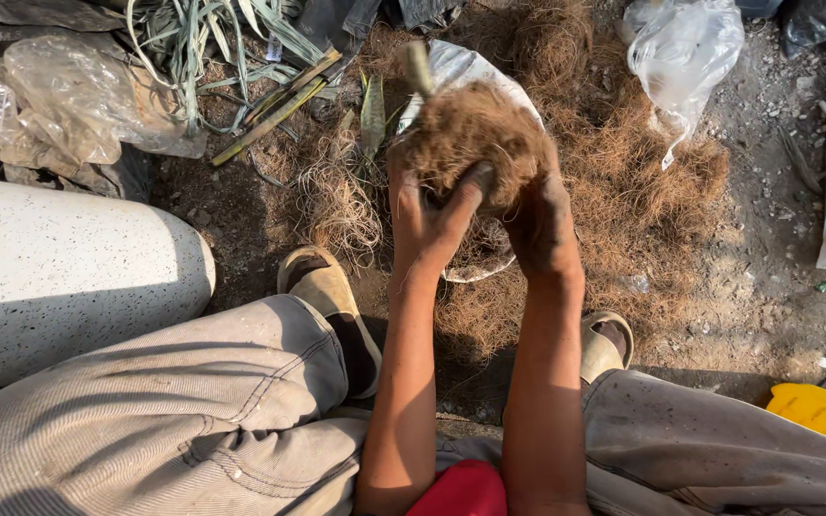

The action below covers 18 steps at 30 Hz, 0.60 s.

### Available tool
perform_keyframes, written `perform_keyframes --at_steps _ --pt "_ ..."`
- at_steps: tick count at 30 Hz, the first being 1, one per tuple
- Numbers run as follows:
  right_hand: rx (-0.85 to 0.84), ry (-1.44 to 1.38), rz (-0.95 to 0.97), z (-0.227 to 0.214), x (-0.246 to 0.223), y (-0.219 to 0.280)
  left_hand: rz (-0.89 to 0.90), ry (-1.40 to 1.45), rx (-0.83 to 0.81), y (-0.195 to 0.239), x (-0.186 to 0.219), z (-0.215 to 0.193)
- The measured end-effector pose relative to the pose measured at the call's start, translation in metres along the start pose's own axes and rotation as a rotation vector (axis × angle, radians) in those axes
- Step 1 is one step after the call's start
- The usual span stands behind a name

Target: The person sits on the ground and wraps a small plant with roots in a bundle of coconut coir fiber. They gather coir from a nearby pile, wrap it around the root ball, and secure it with a thin string, then place the wrapped plant into a white sack.

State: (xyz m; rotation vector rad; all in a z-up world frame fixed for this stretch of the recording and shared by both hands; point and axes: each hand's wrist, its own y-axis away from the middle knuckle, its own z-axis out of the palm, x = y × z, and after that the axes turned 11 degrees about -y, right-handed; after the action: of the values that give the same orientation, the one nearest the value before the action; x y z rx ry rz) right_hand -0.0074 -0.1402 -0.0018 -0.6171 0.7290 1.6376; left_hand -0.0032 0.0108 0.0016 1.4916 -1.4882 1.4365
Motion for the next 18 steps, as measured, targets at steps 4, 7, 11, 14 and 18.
perform_keyframes --at_steps 4,7,11,14,18 --pt "0.103 -0.188 -0.03 0.008 0.001 -0.004 0.175 -0.174 -0.089 0.003 -0.014 0.002" --pt "0.141 -0.248 -0.016 0.012 0.009 -0.01 0.12 -0.071 -0.079 0.004 -0.021 0.004" --pt "0.216 -0.308 0.089 0.017 0.018 -0.013 0.199 -0.141 0.116 -0.001 -0.024 -0.002" --pt "0.239 -0.298 0.069 0.018 0.02 -0.011 -0.071 0.173 -0.083 -0.003 -0.022 -0.012" --pt "0.338 -0.236 0.094 0.017 0.024 -0.012 -0.323 0.447 -0.212 -0.004 -0.014 -0.018"
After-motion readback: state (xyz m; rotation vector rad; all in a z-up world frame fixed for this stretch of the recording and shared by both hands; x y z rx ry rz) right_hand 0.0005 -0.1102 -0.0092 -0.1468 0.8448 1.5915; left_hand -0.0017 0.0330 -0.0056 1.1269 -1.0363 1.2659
